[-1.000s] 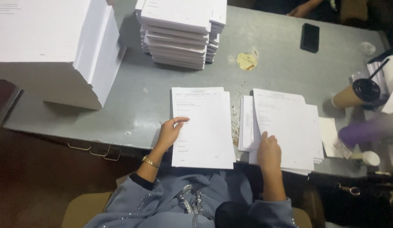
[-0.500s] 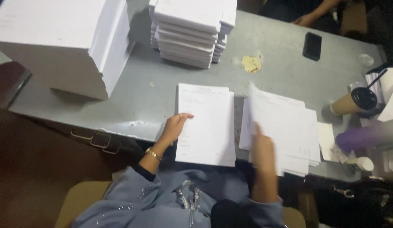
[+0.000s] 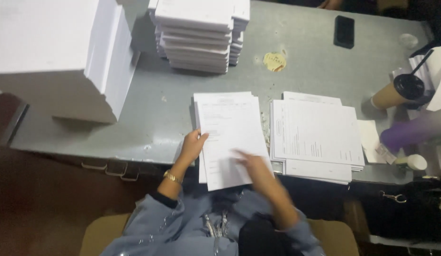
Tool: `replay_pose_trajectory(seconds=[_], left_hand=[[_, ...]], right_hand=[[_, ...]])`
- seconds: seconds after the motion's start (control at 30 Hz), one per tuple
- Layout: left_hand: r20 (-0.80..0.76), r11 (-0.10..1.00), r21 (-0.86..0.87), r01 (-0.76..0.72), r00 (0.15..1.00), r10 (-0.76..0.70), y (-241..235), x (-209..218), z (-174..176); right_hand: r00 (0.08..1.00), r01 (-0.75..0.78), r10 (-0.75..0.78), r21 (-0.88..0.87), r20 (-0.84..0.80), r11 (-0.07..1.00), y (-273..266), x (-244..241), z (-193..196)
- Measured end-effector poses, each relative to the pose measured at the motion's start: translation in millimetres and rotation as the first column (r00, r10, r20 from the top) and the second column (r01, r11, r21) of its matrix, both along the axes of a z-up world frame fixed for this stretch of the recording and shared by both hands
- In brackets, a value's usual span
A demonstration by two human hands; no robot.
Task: The person is sorting through large stacks of printed papers, likely lesson plans, by picking up smaller bundles, checking them, and placing them into organized piles on a work table.
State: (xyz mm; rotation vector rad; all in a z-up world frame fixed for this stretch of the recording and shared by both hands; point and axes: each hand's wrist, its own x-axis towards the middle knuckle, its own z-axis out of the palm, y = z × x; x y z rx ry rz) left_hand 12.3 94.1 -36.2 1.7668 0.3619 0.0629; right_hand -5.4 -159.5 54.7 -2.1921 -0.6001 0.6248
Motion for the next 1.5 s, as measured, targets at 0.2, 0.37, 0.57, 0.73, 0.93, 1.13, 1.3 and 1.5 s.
replay_pose_trajectory(seconds=[0.2,0.37,0.57,0.73,0.93,1.13,1.3,1.5], left_hand=[[-0.083,0.998,0.026,-0.061,0.995,0.063,0,2,2],[-0.069,0.997,0.054,-0.062,0.995,0.065,-9,-6,29],[-0.023,0.998,0.026,-0.057,0.998,0.058,-15,-19,67],[0.019,0.998,0.003,-0.065,0.998,0.065,-21,-35,105],[0.022,0.999,-0.010,-0.043,0.999,0.043,-12,-14,33],[-0.064,0.996,-0.004,-0.086,0.994,0.085,-9,-3,14],[-0.064,0.992,0.111,-0.063,0.995,0.070,-23,-11,43],[-0.039,0.996,0.026,-0.083,0.996,0.084,-26,-32,92]], right_hand=[[0.775,0.282,0.029,-0.387,0.631,0.878,-198,61,-39],[0.410,0.338,0.395,-0.540,0.822,0.771,-231,66,-69],[0.165,0.398,0.467,-0.492,0.869,0.775,-249,105,-90],[0.448,0.470,0.057,-0.289,0.892,0.834,-184,132,-84],[0.862,0.392,-0.401,0.095,0.311,0.915,1,85,-51],[0.755,0.497,-0.460,0.050,0.467,0.866,-1,70,-53],[0.513,0.773,-0.278,-0.297,0.812,0.560,-91,95,-109],[0.577,0.712,-0.045,-0.475,0.815,0.517,-107,111,-111]])
